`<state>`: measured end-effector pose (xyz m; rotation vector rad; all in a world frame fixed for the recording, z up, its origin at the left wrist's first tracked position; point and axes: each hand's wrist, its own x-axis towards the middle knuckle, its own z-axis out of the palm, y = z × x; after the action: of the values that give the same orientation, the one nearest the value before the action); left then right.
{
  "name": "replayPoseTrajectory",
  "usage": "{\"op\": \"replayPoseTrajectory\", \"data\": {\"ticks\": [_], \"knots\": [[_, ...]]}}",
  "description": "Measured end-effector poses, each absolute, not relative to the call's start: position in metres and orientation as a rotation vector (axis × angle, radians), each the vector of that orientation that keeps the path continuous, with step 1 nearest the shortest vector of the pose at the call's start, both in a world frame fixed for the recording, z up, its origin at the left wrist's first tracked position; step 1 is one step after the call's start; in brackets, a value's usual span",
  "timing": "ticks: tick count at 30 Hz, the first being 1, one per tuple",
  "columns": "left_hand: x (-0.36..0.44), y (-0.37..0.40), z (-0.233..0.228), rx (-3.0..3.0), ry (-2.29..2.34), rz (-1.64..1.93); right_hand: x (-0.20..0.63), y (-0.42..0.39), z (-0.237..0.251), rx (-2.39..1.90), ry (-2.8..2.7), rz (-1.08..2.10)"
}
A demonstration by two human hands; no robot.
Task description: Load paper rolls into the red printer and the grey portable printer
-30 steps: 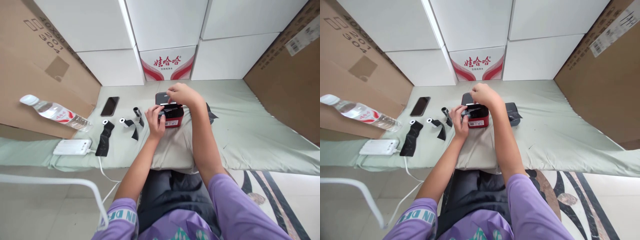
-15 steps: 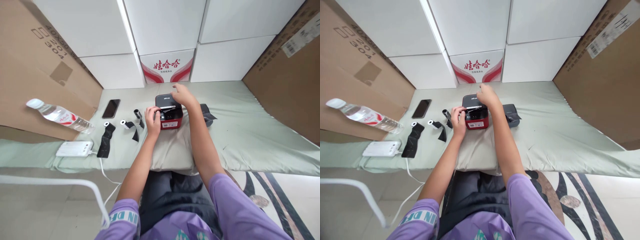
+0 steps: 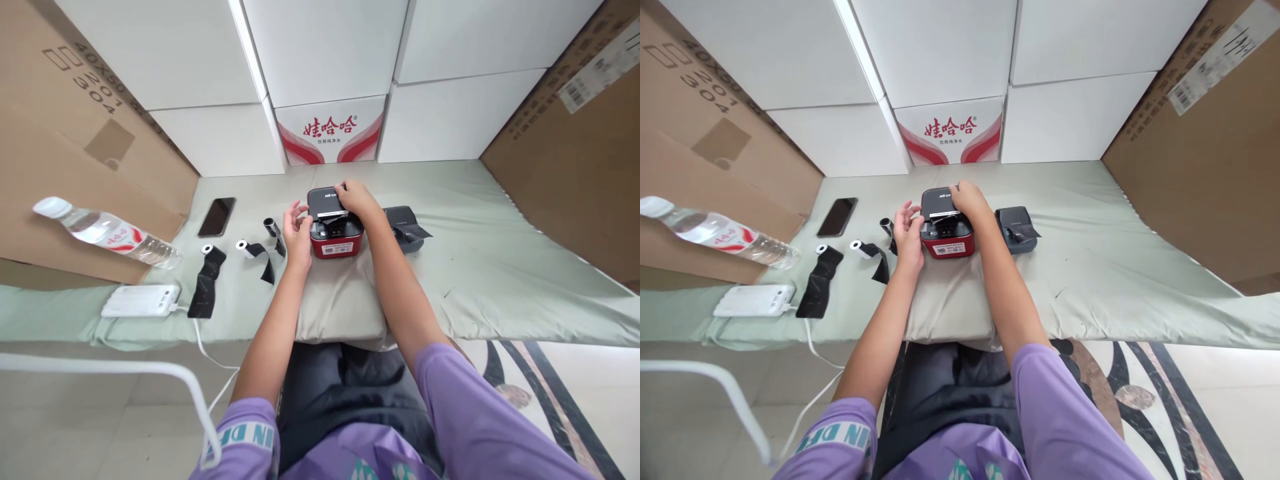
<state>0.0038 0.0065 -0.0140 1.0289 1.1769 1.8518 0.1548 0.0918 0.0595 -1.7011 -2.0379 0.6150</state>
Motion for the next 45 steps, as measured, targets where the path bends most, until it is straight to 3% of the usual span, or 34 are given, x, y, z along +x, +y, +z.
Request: {"op": "replayPoseTrajectory", "data": {"ticks": [45], "knots": [[0.008, 0.003, -0.008, 0.912, 1.149, 1.802, 0.157, 0.096, 0.049, -1.679, -1.985, 0.635]]}}
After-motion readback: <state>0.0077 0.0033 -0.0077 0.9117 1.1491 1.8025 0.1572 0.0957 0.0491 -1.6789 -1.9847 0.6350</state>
